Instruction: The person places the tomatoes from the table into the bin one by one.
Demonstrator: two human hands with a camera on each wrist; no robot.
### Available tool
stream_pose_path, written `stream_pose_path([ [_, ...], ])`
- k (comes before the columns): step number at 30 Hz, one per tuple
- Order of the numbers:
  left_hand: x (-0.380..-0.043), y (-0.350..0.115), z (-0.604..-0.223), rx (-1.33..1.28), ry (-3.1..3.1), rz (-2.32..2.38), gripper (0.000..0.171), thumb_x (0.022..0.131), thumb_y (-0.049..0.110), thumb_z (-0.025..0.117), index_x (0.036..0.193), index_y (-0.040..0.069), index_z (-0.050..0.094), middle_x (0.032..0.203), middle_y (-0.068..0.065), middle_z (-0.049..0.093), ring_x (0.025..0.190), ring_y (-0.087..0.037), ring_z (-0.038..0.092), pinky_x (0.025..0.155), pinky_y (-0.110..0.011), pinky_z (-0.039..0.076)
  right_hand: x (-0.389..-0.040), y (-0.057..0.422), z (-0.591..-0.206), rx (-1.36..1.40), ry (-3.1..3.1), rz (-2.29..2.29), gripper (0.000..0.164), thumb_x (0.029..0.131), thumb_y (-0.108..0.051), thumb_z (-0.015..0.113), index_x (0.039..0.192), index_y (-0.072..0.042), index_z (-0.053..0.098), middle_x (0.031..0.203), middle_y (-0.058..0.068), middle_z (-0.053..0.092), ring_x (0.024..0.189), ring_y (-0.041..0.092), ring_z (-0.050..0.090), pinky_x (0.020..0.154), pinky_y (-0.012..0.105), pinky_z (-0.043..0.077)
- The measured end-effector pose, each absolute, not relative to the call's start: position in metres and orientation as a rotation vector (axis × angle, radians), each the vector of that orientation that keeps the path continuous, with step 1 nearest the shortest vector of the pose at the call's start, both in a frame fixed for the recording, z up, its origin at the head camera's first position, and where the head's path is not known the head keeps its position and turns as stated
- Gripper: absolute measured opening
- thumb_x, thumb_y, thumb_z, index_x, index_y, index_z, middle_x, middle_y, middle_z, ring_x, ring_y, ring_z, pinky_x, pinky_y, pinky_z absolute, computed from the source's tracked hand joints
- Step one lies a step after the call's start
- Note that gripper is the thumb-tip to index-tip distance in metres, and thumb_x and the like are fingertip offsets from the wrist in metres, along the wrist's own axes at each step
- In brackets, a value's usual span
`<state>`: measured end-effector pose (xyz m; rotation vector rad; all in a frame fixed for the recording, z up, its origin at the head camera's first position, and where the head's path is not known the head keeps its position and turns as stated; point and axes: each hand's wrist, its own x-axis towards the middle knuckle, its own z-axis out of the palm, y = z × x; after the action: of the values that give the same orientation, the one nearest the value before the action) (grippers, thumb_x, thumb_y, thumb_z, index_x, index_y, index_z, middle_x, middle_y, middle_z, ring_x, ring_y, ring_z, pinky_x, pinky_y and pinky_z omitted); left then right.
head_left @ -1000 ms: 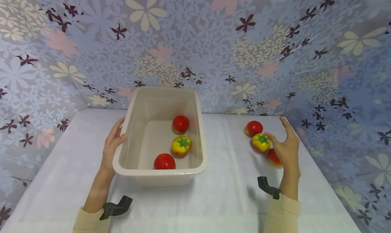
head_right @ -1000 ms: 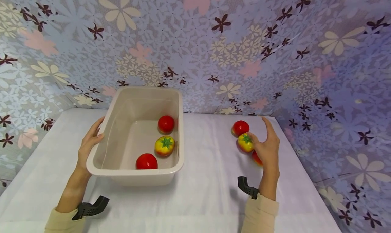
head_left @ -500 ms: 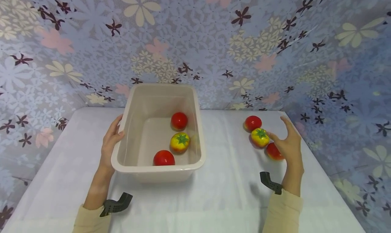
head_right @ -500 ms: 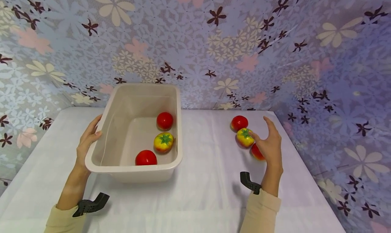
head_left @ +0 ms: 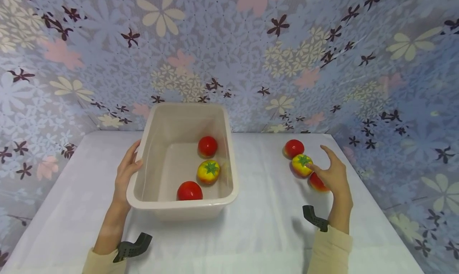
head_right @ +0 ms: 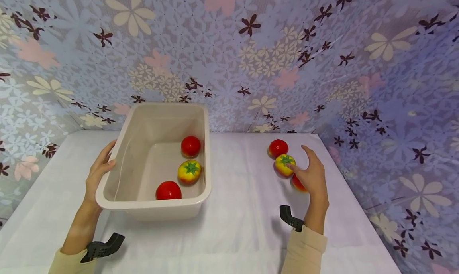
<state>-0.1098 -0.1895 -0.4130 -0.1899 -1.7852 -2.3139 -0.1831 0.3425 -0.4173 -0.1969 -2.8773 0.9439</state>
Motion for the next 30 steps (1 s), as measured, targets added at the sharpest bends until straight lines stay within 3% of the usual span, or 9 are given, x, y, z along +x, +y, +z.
stream_pose_path([
  [11,-0.1081,-0.1893,-0.4132,-0.204,-1.771,-2.339,0.05,0.098,0.006,0.033,0.148,0.015,0.038,0.129,0.003,0.058,0.107,-0.011,0.057,0.085,-0.025,0.05,-0.1816,0.3401,-0.4169,-0.225,-2.974,0.932,0.084,0.087,-0.025,0.072,0.154,-0.008,0.024,0.153,0.03,0.027,0.138,0.054,0.025,0.104,0.073,0.025],
  [19,-0.1114,-0.1895,-0.4144,-0.233,-1.728,-2.344,0.051,0.098,0.004,0.033,0.148,0.013,0.038,0.126,0.002,0.06,0.106,-0.012,0.058,0.085,-0.024,0.051,-0.1846,0.3364,-0.4151,-0.238,-2.989,0.886,0.083,0.085,-0.021,0.072,0.153,-0.007,0.026,0.153,0.03,0.027,0.132,0.06,0.024,0.103,0.077,0.016],
  [30,-0.111,-0.1892,-0.4127,-0.192,-1.759,-2.327,0.05,0.099,0.006,0.034,0.148,0.013,0.038,0.127,0.003,0.059,0.107,-0.012,0.058,0.086,-0.024,0.05,-0.1871,0.3393,-0.4199,-0.181,-3.011,0.894,0.088,0.084,-0.02,0.074,0.154,-0.005,0.022,0.153,0.032,0.026,0.136,0.056,0.027,0.104,0.072,0.025],
])
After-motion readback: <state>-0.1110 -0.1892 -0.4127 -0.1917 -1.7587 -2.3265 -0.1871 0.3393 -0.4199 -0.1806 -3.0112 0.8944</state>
